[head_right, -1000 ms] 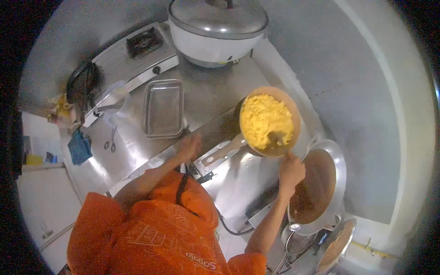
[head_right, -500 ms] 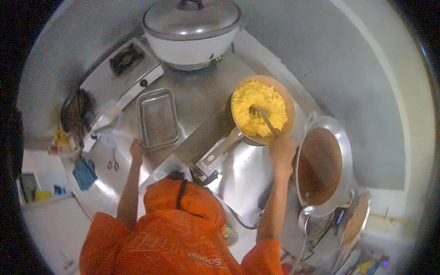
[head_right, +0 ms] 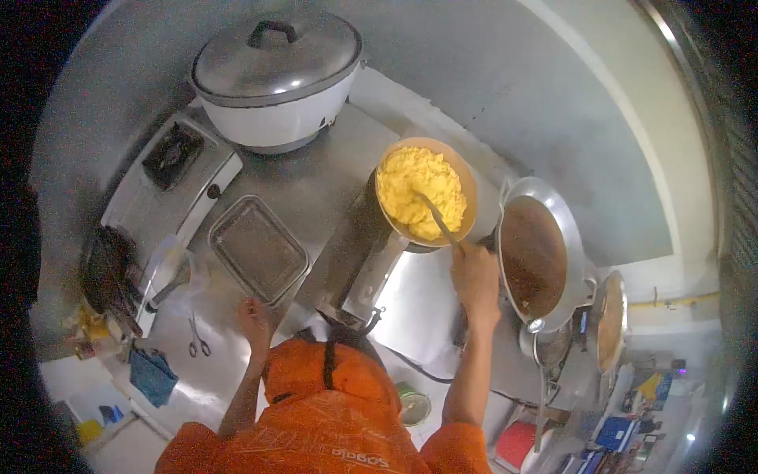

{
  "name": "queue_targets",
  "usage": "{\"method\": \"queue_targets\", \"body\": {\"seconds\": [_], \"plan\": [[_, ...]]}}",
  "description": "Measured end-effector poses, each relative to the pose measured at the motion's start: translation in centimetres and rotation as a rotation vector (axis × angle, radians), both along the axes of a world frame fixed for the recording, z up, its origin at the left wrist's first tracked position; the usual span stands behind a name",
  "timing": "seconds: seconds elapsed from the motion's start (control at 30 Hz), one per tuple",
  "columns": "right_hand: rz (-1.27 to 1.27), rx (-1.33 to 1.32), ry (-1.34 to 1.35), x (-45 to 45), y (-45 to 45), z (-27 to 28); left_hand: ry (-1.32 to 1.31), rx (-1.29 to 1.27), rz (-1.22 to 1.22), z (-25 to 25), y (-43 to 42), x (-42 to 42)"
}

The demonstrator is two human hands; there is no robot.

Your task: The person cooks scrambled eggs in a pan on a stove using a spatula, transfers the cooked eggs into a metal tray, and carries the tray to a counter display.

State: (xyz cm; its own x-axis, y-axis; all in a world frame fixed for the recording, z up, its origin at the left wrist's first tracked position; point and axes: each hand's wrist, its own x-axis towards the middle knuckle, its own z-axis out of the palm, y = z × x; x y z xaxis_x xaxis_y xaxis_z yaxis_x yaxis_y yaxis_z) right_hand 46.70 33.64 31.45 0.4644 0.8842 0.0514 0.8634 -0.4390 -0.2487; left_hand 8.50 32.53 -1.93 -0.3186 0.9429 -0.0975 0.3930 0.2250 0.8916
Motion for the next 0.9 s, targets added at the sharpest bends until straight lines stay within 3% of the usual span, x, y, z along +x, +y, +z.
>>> {"method": "queue_targets", "body": {"seconds": [0.07,0.13,0.17,0.2,0.3,0.4,0.43,0.47,0.5,0.53,0.57,0.63,0.67,0.7,0.77,0.83,0.9], "plan": [[-0.072,-0.090,0.107,-1.2,-2.2,1.3,-0.202,-0.194,-0.380,1.3,-0.3,3.0],[0.077,-0.174,-0.021,-1.0,-0.7,-1.6,-0.033,-0.165,-0.903,3.1,0.2,7.4],[0.137,-0.210,-0.078,-0.8,0.2,-3.9,0.093,-0.353,-1.133,2.6,1.0,10.0],[0.063,-0.077,-0.027,-0.6,1.6,-6.5,0.229,-0.549,-1.360,1.0,1.2,12.0],[-0.041,0.125,0.032,1.8,2.7,-8.8,-0.394,-1.015,-1.144,-2.4,0.6,13.5],[0.031,0.048,-0.055,4.5,-0.9,-6.5,-0.431,-0.909,-1.011,-0.3,-0.2,12.8],[-0.054,-0.110,0.080,0.3,-1.3,-0.9,-0.410,-0.702,-1.034,-1.2,-0.9,12.8],[-0.031,0.006,0.094,0.7,-3.6,-1.4,0.295,-0.398,-1.276,-3.1,-0.9,13.8],[-0.071,0.060,0.103,1.8,-5.3,-2.7,0.196,-0.151,-1.130,0.5,-1.6,13.0],[0.025,0.399,0.173,0.1,-6.2,-3.6,0.101,-0.006,-1.040,2.2,-2.5,12.7],[0.068,0.372,0.172,2.2,-7.2,-5.9,0.430,0.049,-1.184,0.4,-2.6,13.8],[-0.009,0.183,0.076,3.2,-7.8,-9.4,0.381,0.304,-1.064,-1.5,-3.4,14.4],[-0.050,0.160,0.037,3.4,-8.0,-11.3,0.523,0.206,-0.998,-6.3,-3.7,17.3],[-0.035,0.237,0.062,3.2,-8.4,-12.1,0.489,0.056,-1.028,-2.2,-1.9,15.8],[-0.096,0.351,0.096,6.5,-10.7,-15.6,0.088,-0.357,-0.940,6.0,2.4,14.1],[-0.105,0.329,0.072,5.4,-10.1,-15.6,-0.483,-0.702,-0.772,7.5,7.0,17.5],[-0.088,0.285,0.095,4.5,-9.6,-14.5,-0.823,-0.936,-0.775,7.6,7.8,19.8]]}}
